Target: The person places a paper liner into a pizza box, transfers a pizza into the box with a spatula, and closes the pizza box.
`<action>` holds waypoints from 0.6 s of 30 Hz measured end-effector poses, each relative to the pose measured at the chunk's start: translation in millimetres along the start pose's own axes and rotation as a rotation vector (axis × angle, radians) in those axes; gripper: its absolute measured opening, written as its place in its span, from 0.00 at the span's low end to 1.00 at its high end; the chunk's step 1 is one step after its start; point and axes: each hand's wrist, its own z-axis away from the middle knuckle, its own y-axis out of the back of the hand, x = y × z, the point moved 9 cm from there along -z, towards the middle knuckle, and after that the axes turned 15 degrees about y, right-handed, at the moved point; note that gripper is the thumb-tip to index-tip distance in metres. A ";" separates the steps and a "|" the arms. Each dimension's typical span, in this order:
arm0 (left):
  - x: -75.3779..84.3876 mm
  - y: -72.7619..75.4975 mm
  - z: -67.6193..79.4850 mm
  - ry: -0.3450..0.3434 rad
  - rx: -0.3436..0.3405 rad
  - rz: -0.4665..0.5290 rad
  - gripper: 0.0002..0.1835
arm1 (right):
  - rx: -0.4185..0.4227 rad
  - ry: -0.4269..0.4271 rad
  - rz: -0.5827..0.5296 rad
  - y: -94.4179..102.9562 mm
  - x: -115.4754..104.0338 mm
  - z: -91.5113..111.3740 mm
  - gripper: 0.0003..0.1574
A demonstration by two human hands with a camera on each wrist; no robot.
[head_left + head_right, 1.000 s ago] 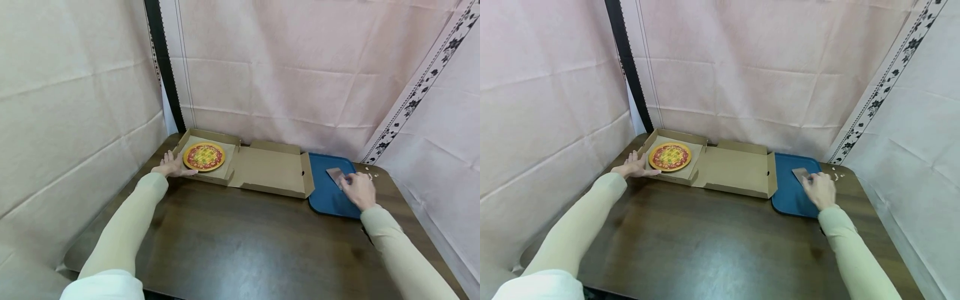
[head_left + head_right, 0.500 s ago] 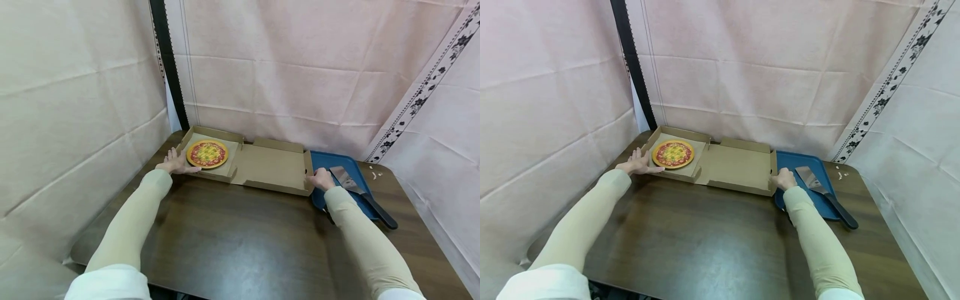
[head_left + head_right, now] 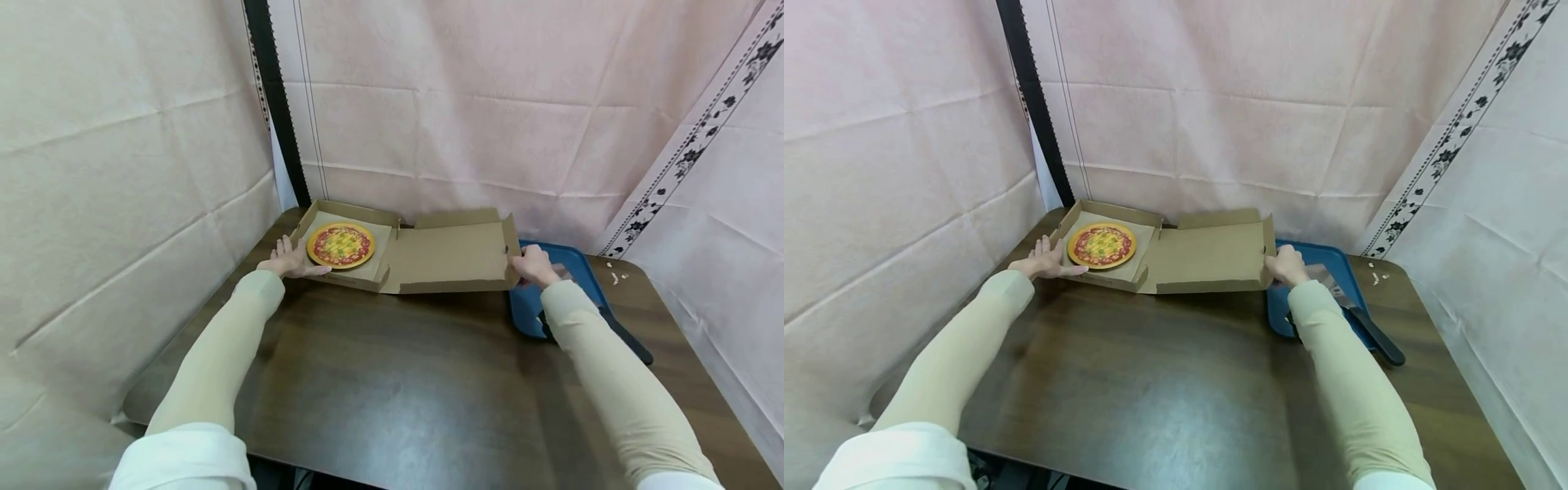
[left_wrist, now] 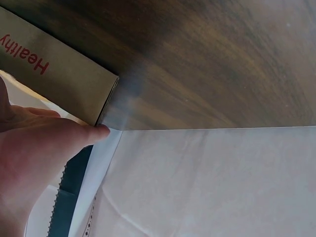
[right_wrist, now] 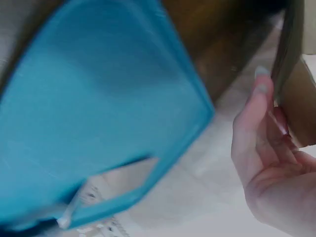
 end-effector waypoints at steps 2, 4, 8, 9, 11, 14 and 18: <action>-0.1 0.0 -0.5 0.002 -0.002 -0.001 0.60 | 0.012 0.005 -0.024 7.1 -11.9 -2.7 0.27; 0.2 0.4 -1.0 0.001 0.000 -0.006 0.60 | 0.027 0.018 -0.032 15.6 -25.0 -6.1 0.27; 0.8 2.6 -1.9 0.000 0.009 -0.018 0.60 | 0.055 0.060 -0.027 32.9 -57.5 -13.5 0.25; 0.6 3.1 -2.1 0.000 0.012 -0.020 0.60 | 0.064 0.071 -0.026 36.8 -66.5 -15.5 0.25; 0.3 3.8 -1.9 0.000 0.015 -0.016 0.61 | 0.074 0.092 -0.029 42.5 -84.9 -19.7 0.24; -0.6 3.3 -1.5 0.000 0.013 -0.013 0.61 | 0.083 0.120 -0.051 47.8 -113.2 -26.3 0.24; -0.1 -0.1 -0.1 0.002 0.015 -0.023 0.63 | 0.085 0.136 -0.087 49.2 -146.2 -34.6 0.20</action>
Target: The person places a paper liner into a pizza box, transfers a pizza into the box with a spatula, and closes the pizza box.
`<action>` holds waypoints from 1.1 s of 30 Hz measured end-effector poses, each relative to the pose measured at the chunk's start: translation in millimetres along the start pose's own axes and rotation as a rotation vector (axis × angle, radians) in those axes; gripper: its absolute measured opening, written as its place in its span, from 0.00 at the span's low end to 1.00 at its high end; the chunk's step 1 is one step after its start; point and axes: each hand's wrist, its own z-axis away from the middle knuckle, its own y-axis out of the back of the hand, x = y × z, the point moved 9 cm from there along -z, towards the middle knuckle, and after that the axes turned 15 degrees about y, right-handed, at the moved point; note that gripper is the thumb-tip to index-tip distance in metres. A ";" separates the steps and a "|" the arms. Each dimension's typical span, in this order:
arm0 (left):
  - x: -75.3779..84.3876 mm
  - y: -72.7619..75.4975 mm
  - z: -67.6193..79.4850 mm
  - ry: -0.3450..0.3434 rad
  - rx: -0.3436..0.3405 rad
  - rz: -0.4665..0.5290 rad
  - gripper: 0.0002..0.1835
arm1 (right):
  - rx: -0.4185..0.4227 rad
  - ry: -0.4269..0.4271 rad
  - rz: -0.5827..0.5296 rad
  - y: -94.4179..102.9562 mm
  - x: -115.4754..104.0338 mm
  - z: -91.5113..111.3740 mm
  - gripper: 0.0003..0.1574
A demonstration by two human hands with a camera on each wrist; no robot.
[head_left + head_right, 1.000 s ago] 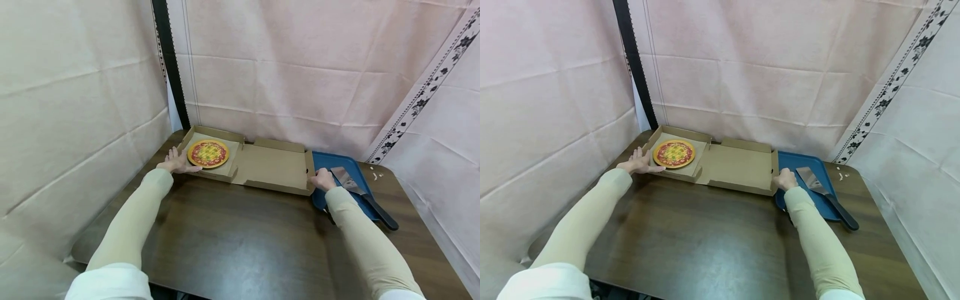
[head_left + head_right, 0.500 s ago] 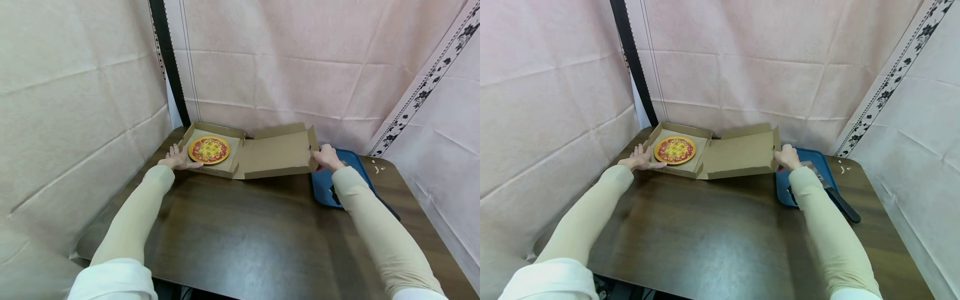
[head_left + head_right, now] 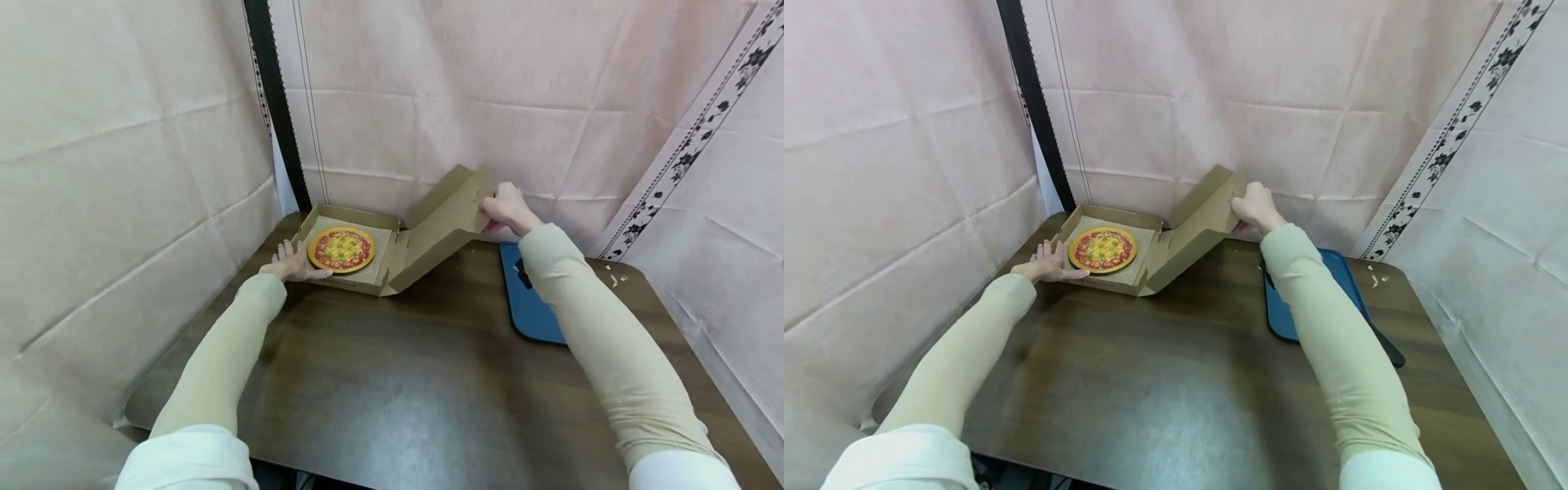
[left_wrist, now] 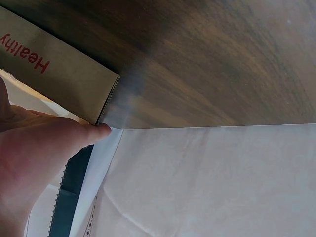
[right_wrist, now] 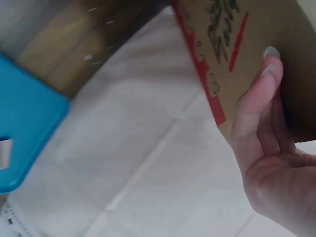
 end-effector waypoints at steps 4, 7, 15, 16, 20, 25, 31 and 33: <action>-1.9 -1.7 -1.2 0.001 0.012 -0.010 0.62 | 0.018 0.020 -0.046 -8.2 -26.2 -14.2 0.17; -3.2 -5.3 -2.6 0.002 0.017 -0.013 0.62 | 0.025 0.032 -0.079 -16.2 -40.8 -23.3 0.17; -2.7 -1.2 -2.4 0.016 0.029 -0.016 0.62 | 0.052 0.041 -0.105 -24.5 -74.2 -43.7 0.19; -2.4 -0.5 -2.5 0.016 0.028 -0.018 0.60 | 0.058 0.042 -0.101 -25.2 -77.9 -45.7 0.19; 1.1 0.0 -1.6 0.009 0.025 -0.029 0.58 | 0.076 0.043 -0.108 -29.3 -89.4 -51.9 0.17; 4.2 -1.1 0.2 0.008 0.036 -0.042 0.62 | 0.072 0.032 -0.157 -36.3 -96.9 -55.7 0.15; 10.1 -0.7 5.0 -0.001 0.023 -0.015 0.63 | 0.082 0.031 -0.170 -38.7 -100.9 -58.9 0.19; 13.4 -1.1 7.7 -0.001 0.019 -0.026 0.64 | 0.073 0.028 -0.162 -37.5 -102.0 -58.5 0.19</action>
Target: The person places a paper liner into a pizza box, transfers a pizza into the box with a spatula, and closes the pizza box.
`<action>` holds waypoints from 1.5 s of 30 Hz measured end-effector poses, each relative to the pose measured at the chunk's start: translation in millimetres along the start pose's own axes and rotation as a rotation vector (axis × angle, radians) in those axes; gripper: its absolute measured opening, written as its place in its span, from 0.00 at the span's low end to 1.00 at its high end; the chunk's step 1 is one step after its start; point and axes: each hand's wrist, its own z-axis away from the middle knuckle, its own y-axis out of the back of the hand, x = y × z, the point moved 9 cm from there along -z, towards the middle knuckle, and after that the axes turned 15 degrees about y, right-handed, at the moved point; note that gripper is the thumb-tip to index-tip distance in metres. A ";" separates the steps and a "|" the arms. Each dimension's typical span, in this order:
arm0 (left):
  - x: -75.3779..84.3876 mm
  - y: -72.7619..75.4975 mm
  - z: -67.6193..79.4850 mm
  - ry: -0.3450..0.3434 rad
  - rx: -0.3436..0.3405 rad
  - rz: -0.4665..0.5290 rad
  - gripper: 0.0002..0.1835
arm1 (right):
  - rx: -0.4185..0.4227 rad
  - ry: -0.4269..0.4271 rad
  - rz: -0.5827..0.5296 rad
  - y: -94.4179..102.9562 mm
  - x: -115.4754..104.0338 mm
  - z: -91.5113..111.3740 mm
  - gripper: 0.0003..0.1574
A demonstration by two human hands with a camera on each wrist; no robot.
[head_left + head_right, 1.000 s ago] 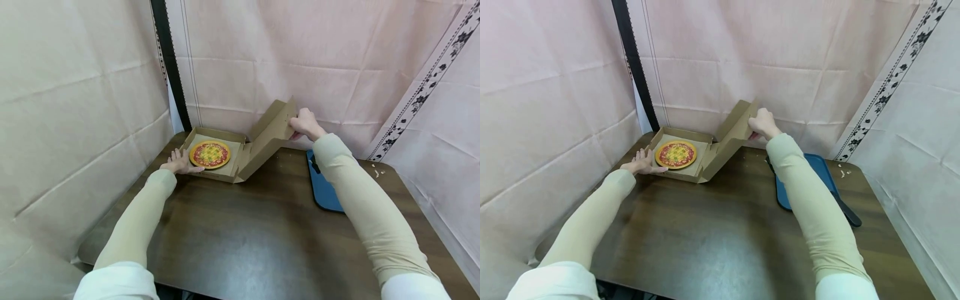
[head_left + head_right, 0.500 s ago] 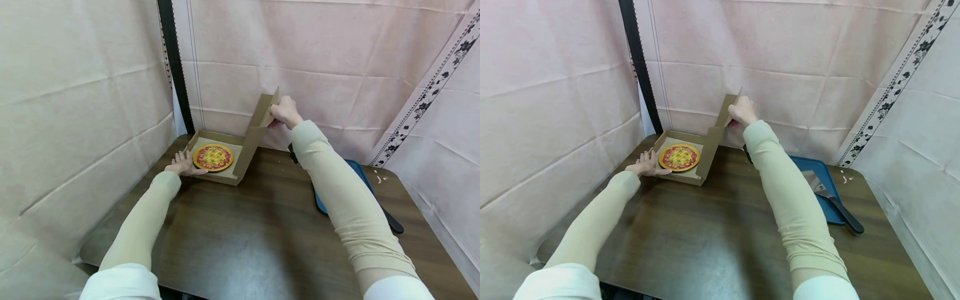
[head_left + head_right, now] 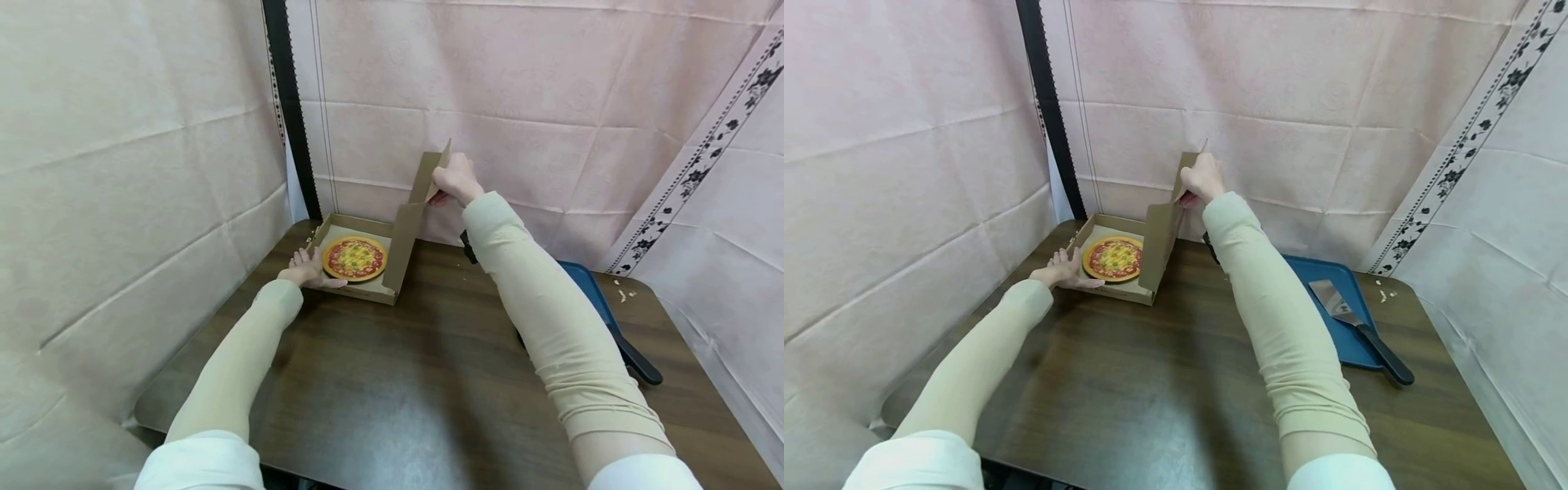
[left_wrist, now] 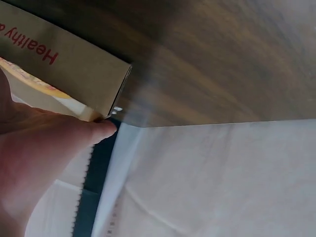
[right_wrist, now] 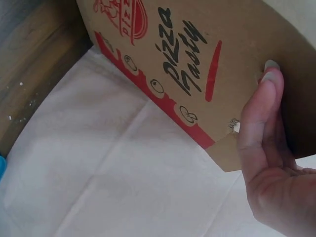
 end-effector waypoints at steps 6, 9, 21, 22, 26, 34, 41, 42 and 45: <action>13.0 -3.4 13.1 0.009 -0.020 -0.012 0.64 | -0.024 -0.001 0.048 11.6 -0.6 5.7 0.17; 19.2 -5.5 21.2 0.002 -0.025 -0.025 0.64 | -0.028 0.000 0.047 18.4 1.5 9.7 0.17; 53.8 -31.1 49.5 -0.016 -0.012 -0.196 0.63 | -0.105 -0.009 0.082 44.8 10.0 31.4 0.21; 57.1 -33.1 52.1 -0.013 -0.006 -0.204 0.63 | -0.107 -0.011 0.081 47.0 10.9 33.2 0.21; 67.9 -38.9 62.4 0.001 0.018 -0.221 0.62 | -0.130 -0.014 0.089 54.9 15.1 39.8 0.22; 90.0 -47.3 78.7 0.009 0.077 -0.240 0.64 | -0.166 -0.020 0.108 74.4 22.3 48.4 0.17; 108.7 -55.2 93.3 0.028 0.142 -0.291 0.64 | -0.198 -0.006 0.158 86.2 27.3 54.7 0.12; 111.0 -56.0 95.8 0.033 0.150 -0.300 0.64 | -0.205 -0.002 0.167 87.4 27.5 55.9 0.12; 117.5 -56.9 102.8 0.054 0.171 -0.316 0.64 | -0.227 0.012 0.195 90.6 27.9 58.9 0.12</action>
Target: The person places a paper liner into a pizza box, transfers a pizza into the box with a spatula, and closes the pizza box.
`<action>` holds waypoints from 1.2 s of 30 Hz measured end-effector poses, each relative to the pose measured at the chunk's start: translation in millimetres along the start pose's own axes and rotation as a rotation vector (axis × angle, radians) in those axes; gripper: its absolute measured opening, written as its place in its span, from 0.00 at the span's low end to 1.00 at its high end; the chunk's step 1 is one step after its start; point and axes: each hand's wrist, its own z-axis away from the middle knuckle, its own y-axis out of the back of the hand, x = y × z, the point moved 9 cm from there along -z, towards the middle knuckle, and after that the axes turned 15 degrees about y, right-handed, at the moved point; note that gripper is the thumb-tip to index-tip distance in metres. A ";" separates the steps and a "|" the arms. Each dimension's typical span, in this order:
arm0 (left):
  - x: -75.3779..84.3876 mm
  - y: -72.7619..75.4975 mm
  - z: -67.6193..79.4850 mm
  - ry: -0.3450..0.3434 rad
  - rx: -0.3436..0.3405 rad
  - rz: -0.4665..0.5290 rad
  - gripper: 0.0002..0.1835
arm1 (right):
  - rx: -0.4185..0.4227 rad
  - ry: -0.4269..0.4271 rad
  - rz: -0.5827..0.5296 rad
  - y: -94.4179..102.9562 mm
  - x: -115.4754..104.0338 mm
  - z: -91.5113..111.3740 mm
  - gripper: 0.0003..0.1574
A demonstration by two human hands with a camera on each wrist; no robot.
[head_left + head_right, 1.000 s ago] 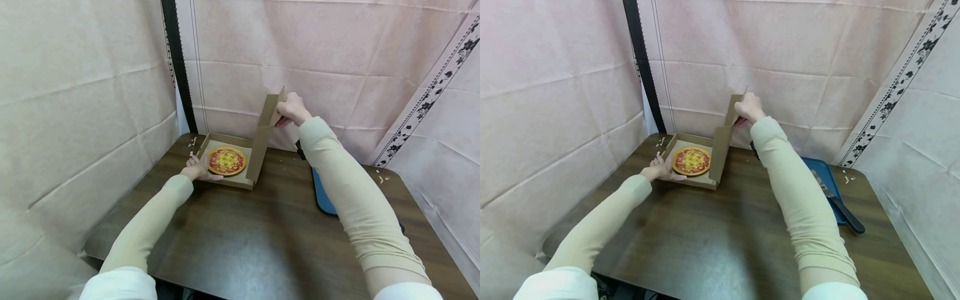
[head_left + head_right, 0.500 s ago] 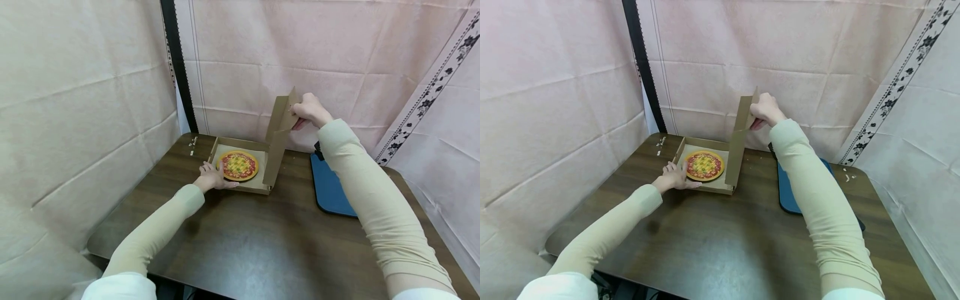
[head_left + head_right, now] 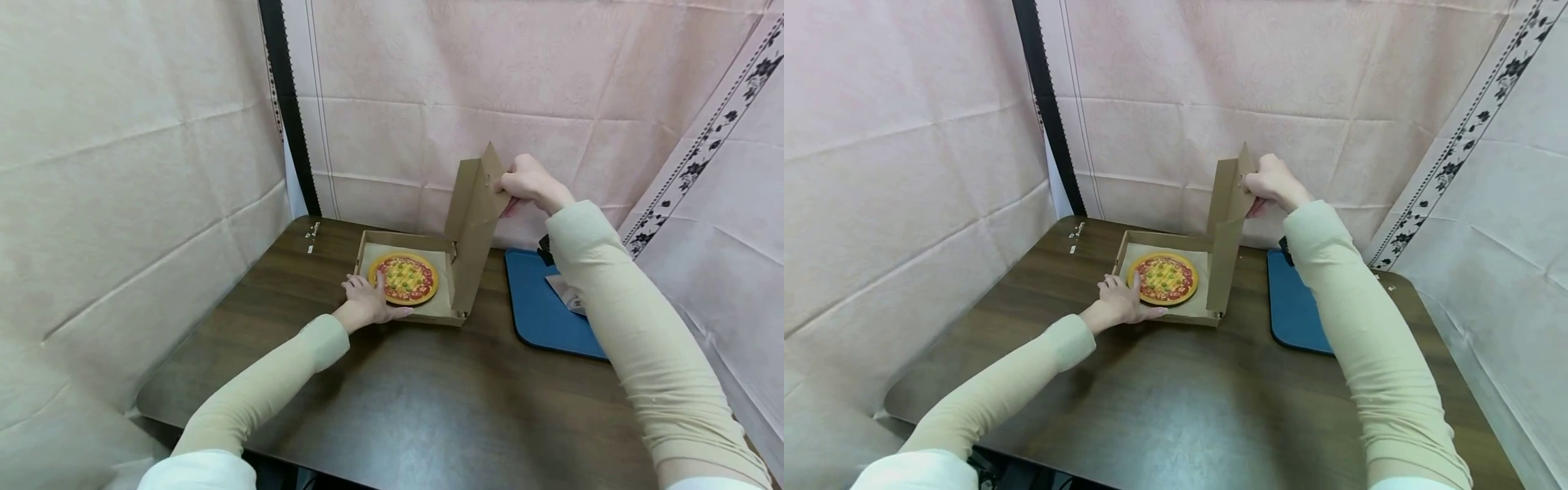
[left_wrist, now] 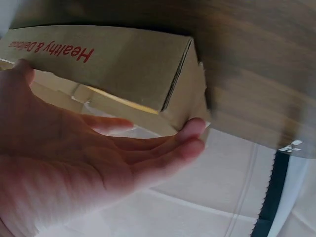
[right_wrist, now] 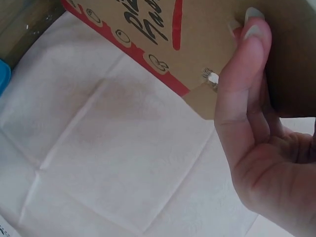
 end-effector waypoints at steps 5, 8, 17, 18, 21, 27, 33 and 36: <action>5.5 6.3 3.7 0.015 -0.012 -0.018 0.59 | -0.009 0.018 0.044 5.1 3.5 6.4 0.14; 1.3 12.6 -4.0 -0.010 -0.033 0.017 0.57 | -0.014 0.021 0.053 4.9 6.2 8.3 0.15; -25.6 23.9 -75.3 -0.432 -0.160 0.209 0.63 | -0.025 0.033 0.092 5.3 9.4 6.0 0.14; -31.3 20.5 -82.8 -0.442 -0.185 0.193 0.63 | -0.027 0.031 0.095 5.2 9.4 6.0 0.14; -47.0 8.5 -99.8 -0.430 -0.267 0.175 0.62 | -0.034 0.031 0.101 4.4 9.9 5.1 0.13; -53.8 1.9 -108.4 -0.438 -0.301 0.163 0.62 | -0.035 0.024 0.091 5.9 13.3 4.3 0.14; -43.9 7.3 -104.0 -0.472 -0.274 0.212 0.62 | -0.036 0.001 0.108 13.3 20.5 4.2 0.17; -36.5 9.8 -101.0 -0.488 -0.261 0.234 0.62 | -0.031 -0.008 0.108 18.0 23.2 4.2 0.19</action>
